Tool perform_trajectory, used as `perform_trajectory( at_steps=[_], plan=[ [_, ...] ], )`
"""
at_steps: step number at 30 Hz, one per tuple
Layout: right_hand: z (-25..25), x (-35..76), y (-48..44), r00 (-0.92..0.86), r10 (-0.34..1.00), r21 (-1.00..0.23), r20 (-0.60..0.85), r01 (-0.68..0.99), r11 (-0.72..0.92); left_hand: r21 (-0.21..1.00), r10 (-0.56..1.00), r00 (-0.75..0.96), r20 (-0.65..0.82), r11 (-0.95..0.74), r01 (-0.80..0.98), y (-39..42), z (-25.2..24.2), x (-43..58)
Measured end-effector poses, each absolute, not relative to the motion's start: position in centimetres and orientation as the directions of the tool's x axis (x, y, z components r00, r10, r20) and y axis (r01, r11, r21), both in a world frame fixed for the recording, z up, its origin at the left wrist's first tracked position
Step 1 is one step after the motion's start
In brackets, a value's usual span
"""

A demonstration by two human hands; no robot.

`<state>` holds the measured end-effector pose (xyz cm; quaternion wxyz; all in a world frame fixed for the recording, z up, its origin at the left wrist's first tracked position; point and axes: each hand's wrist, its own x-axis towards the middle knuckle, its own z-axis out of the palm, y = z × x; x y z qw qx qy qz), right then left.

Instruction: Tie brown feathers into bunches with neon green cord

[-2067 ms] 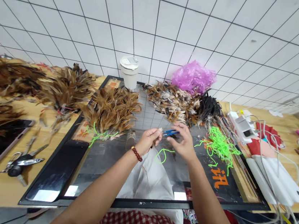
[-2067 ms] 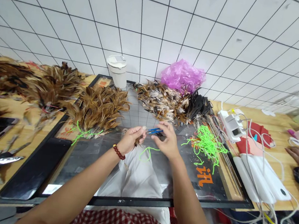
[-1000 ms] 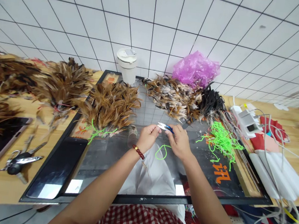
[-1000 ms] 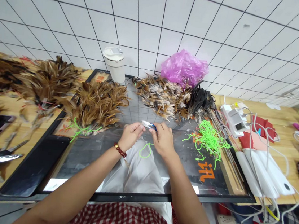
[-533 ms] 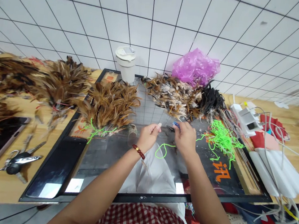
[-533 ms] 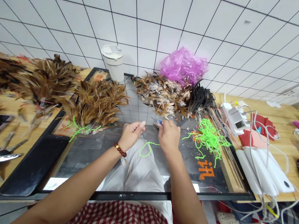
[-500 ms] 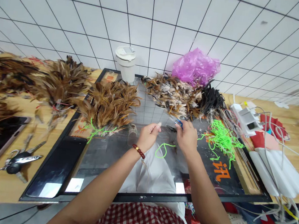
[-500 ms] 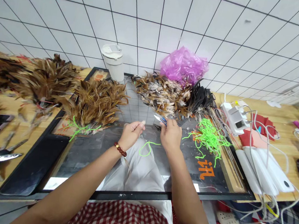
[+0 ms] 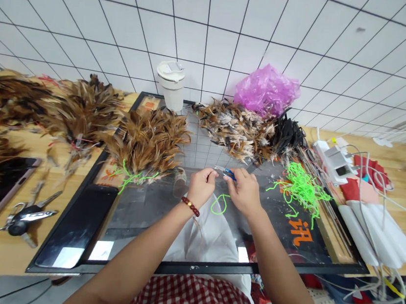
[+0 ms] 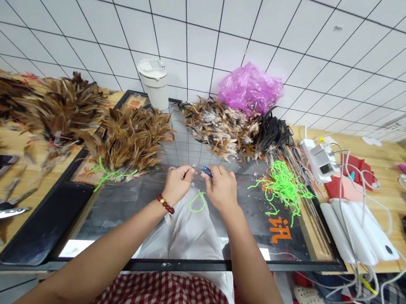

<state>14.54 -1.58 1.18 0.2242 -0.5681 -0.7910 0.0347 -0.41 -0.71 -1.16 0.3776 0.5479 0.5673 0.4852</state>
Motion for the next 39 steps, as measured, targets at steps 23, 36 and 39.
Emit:
perform_trajectory(
  at_steps=[23, 36, 39],
  plan=[
    [0.3, 14.3, -1.6, -0.249, 0.897, -0.398, 0.366, 0.829, 0.392, 0.766, 0.919, 0.329, -0.218, 0.37, -0.526, -0.4, -0.2, -1.4],
    [0.6, 16.0, -1.1, -0.166, 0.944, -0.597, 0.285, 0.74, 0.31, 0.717, 0.874, 0.424, -0.236, 0.451, -0.531, -0.4, 0.0, -1.7],
    [0.9, 15.8, -1.4, -0.218, 0.94, -0.65, 0.262, 0.68, 0.339, 0.761, 0.895, 0.394, -0.21, 0.403, -0.508, -0.4, -0.1, -1.6]
  ],
)
